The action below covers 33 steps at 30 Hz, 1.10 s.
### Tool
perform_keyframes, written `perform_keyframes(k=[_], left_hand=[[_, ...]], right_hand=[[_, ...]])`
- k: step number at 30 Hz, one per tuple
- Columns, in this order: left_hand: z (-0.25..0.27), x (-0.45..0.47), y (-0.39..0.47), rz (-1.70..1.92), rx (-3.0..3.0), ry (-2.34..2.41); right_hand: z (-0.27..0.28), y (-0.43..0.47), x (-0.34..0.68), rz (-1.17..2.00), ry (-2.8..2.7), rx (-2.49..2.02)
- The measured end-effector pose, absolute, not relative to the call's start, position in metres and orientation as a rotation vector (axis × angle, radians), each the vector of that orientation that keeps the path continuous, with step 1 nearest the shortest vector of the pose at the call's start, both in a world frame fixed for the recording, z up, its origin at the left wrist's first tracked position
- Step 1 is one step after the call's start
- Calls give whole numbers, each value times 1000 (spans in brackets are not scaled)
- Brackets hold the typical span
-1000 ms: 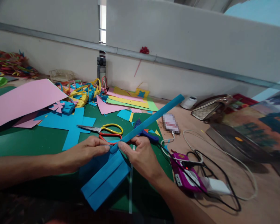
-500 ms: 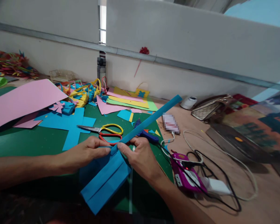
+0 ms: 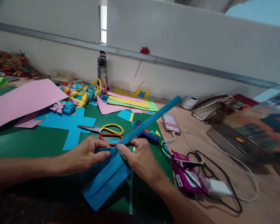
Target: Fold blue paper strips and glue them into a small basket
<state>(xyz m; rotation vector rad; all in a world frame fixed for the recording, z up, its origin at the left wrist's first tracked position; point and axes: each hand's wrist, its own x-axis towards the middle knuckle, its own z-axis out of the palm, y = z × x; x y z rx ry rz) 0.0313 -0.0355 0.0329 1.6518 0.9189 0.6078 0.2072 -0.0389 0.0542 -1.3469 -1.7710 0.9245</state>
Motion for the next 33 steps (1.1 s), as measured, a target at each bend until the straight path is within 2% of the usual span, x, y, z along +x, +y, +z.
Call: perform_keyframes(k=[4,12,23,33], left_hand=[[34,32,-36,663,1732,944],[36,36,-40,819,2001,949],[39,42,-41,910,2113,977],[50,49,-27,847,2138,981]], right_hand=[[53,-40,207,994,-1708,-1335],[55,-40,210,1371,-1692,-1229],[52,-50,210,986,-1739,-1238],[53,-47,213,818,-1693,-1257]])
